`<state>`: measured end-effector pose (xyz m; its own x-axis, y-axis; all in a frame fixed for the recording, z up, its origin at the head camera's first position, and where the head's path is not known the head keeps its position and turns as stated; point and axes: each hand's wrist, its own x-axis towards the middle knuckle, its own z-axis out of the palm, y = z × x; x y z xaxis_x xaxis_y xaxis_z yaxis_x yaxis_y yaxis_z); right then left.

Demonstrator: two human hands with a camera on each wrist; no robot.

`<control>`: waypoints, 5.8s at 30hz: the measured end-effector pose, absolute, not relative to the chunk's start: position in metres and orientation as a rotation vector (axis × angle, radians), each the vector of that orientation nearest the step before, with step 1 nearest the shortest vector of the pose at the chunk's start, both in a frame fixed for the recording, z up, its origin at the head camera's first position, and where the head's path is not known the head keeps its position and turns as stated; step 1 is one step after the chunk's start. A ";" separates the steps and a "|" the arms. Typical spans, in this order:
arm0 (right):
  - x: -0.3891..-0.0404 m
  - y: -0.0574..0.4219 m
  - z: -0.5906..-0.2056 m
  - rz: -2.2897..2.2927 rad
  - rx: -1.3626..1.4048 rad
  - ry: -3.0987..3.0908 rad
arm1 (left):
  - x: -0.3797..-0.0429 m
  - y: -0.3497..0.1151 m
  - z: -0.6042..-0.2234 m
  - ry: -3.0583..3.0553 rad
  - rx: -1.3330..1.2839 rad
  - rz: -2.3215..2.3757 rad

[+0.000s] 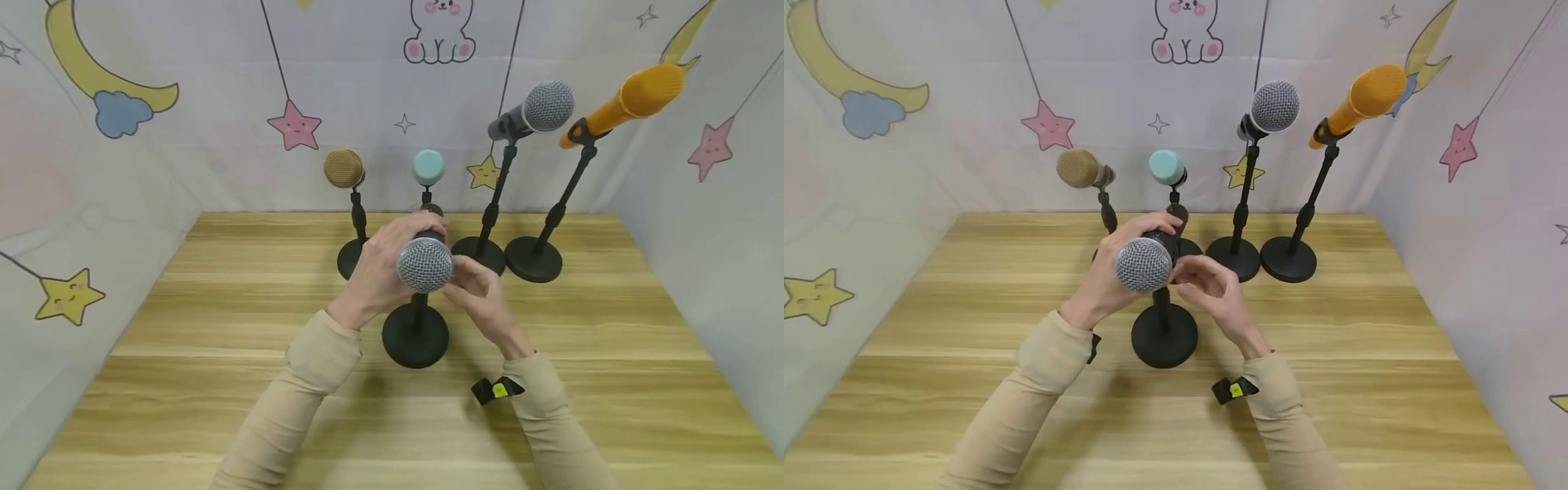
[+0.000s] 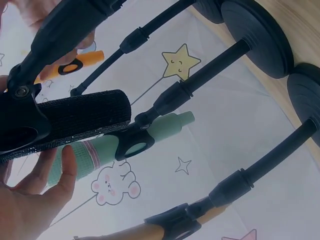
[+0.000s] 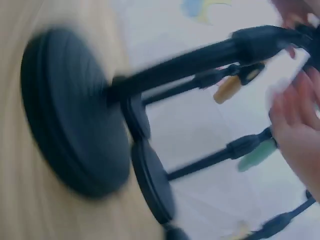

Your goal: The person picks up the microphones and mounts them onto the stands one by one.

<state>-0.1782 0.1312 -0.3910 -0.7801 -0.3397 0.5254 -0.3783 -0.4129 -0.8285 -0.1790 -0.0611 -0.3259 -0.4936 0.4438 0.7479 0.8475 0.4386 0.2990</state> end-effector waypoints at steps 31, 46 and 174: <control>-0.180 0.107 -0.380 3.162 0.745 -1.165 | -0.195 -0.058 -0.333 -1.981 -1.183 -0.900; -0.178 0.130 -0.406 2.637 1.050 -2.119 | -0.198 -0.054 -0.336 -1.915 -1.187 -0.942; -0.173 0.109 -0.389 1.909 0.928 -2.186 | -0.178 -0.071 -0.434 -3.083 -0.727 -2.129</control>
<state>-0.1731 0.1086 -0.3887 -0.8105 -0.3767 0.4485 -0.4953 0.0319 -0.8681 -0.1777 -0.0708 -0.4338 -0.7161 0.6227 -0.3153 -0.0745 0.3810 0.9216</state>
